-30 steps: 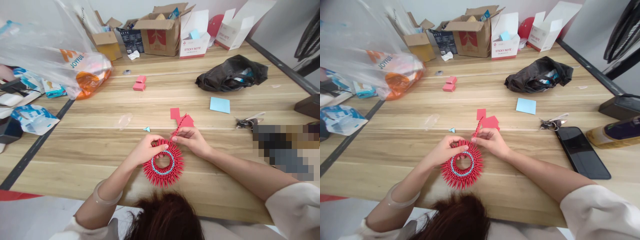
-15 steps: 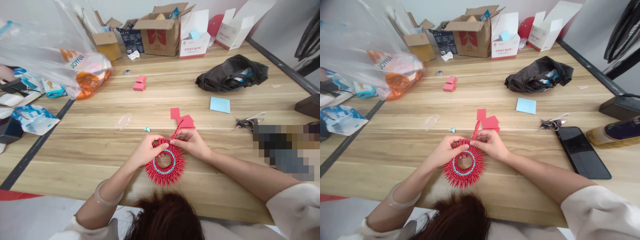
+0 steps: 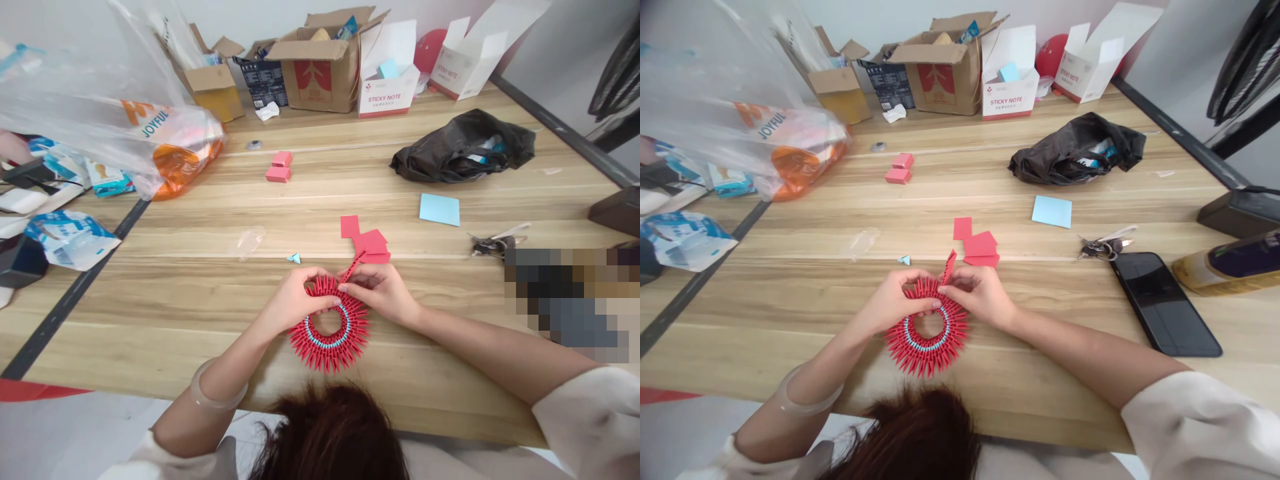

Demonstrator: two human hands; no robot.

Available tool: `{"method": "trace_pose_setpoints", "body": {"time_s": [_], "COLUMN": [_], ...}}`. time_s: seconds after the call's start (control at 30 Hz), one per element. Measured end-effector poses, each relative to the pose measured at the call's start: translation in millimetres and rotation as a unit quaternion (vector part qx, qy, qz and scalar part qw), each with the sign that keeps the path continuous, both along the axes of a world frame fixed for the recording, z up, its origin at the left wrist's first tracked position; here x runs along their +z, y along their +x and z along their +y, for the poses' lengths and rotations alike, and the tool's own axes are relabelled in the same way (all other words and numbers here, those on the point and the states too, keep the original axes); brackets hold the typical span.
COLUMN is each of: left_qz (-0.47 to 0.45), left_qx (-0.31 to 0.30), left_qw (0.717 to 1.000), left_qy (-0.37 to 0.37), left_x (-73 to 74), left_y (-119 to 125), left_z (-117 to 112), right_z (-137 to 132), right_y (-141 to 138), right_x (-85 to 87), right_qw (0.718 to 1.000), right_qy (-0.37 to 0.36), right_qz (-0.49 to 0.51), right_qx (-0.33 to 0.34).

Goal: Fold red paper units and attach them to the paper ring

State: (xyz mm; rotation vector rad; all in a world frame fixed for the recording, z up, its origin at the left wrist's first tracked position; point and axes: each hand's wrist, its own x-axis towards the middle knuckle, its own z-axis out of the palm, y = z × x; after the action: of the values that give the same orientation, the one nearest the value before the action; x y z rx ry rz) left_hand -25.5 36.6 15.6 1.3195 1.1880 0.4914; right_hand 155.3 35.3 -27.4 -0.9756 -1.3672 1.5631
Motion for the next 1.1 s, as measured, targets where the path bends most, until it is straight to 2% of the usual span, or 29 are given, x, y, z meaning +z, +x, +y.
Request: {"method": "trace_pose_setpoints", "body": {"time_s": [0.23, 0.4, 0.6, 0.83, 1.1], "left_qz": [0.006, -0.002, -0.018, 0.0, 0.016], "left_qx": [0.011, 0.011, 0.014, 0.003, -0.012], "left_qw": [1.0, 1.0, 1.0, 1.0, 0.999], "left_qy": [0.006, 0.0, -0.005, 0.024, 0.042], "left_x": [-4.6, -4.6, -2.9, -3.4, 1.5], "left_y": [-0.8, -0.4, 0.9, 1.3, 2.8], "left_z": [-0.2, -0.6, -0.9, 0.0, -1.0], "right_z": [1.6, 1.0, 3.6, 1.5, -0.7], "right_y": [-0.3, -0.3, 1.5, 1.5, -0.3], "right_x": [0.3, 0.3, 2.7, -0.6, 0.2], "right_qw": [0.999, 1.0, 0.999, 1.0, 1.0], "right_qy": [-0.031, -0.006, -0.044, -0.014, -0.012], "right_qz": [-0.02, -0.028, -0.007, -0.013, 0.01], "right_qx": [-0.002, -0.007, 0.008, 0.008, -0.008]}}
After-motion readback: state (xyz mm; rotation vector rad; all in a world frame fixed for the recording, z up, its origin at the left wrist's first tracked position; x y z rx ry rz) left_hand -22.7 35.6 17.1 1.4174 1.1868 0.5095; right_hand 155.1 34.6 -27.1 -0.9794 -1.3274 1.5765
